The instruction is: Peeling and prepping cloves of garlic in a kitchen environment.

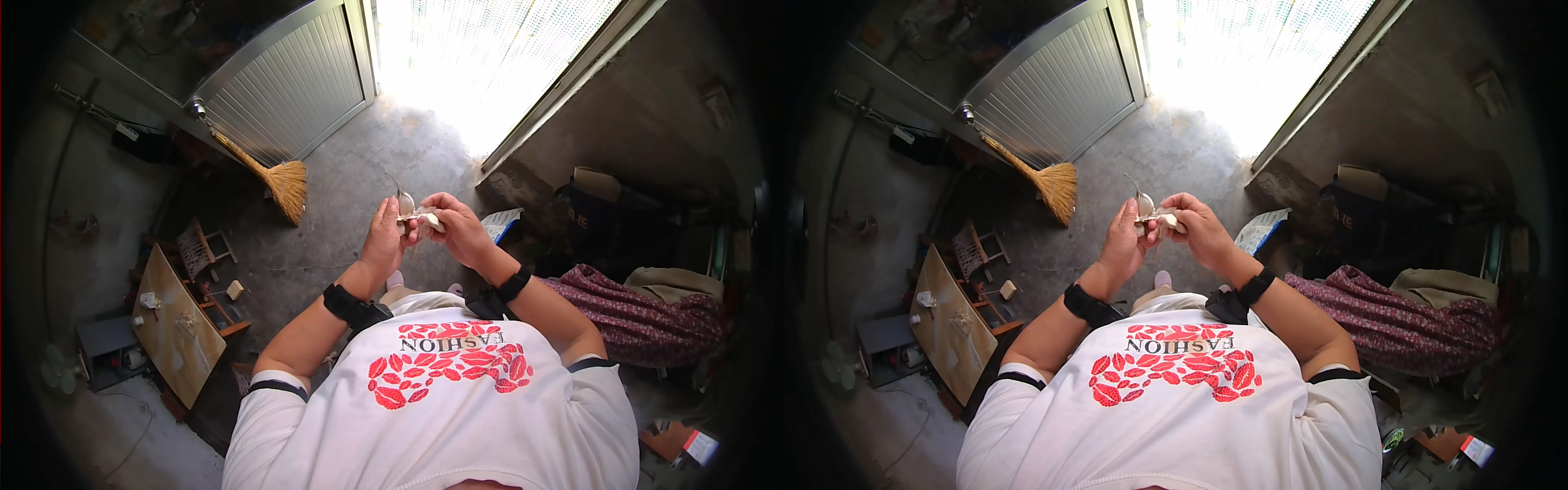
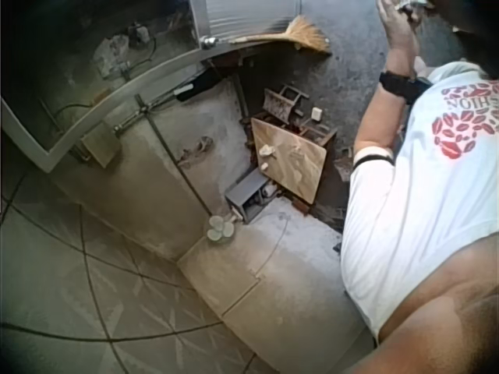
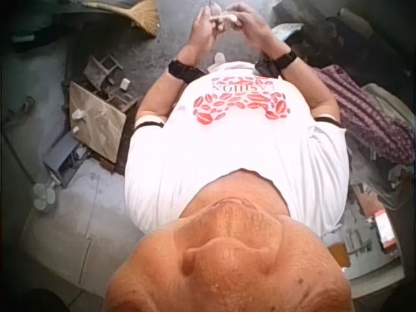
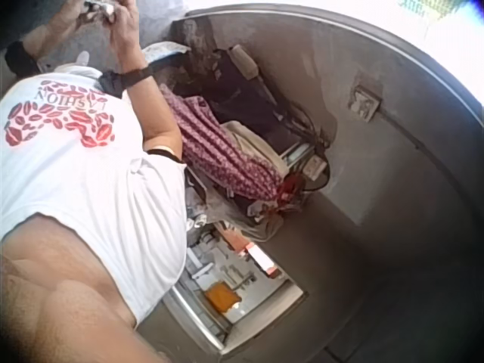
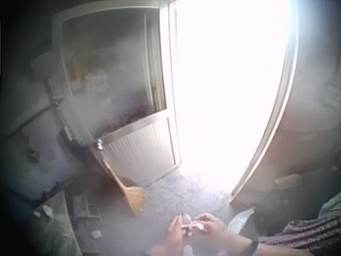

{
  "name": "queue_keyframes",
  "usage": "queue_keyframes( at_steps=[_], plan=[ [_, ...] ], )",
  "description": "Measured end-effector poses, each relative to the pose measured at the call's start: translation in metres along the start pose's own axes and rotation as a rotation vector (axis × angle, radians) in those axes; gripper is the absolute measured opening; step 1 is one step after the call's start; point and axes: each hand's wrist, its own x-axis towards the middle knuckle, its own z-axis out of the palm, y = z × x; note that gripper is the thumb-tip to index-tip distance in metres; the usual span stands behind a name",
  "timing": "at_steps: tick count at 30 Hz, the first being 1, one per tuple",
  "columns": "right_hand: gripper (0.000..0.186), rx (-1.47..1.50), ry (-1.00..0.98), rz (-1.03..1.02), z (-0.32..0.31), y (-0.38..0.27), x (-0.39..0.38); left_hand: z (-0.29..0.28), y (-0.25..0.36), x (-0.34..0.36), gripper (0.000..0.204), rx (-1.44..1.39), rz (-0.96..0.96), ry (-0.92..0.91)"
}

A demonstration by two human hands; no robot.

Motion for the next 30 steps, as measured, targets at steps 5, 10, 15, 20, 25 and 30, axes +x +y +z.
queue_keyframes(
  at_steps=[5, 10, 15, 20, 25, 30],
  plan=[
    [0.011, 0.196, -0.157, 0.102, -0.014, -0.014, -0.002, -0.007, 0.004, 0.002, 0.03, -0.116, -0.097, -0.051],
    [0.008, 0.321, -0.086, 0.121, -0.022, -0.019, 0.002, -0.01, 0.007, 0.002, 0.032, 0.025, -0.074, -0.034],
    [0.011, 0.012, 0.035, -0.019, -0.014, -0.022, 0.008, 0.002, 0.011, 0.0, 0.037, -0.003, -0.124, 0.017],
    [0.013, -1.039, 0.265, -0.746, 0.002, 0.007, 0.01, -0.001, 0.002, 0.002, 0.041, -0.088, -0.156, -0.027],
    [0.023, -1.45, 0.304, -0.9, 0.019, 0.011, 0.004, 0.002, -0.005, 0.0, 0.043, -0.019, -0.201, 0.061],
    [0.035, -1.406, 0.096, -1.042, 0.032, 0.02, -0.002, -0.017, -0.025, 0.009, 0.039, 0.064, -0.152, -0.026]
  ],
)
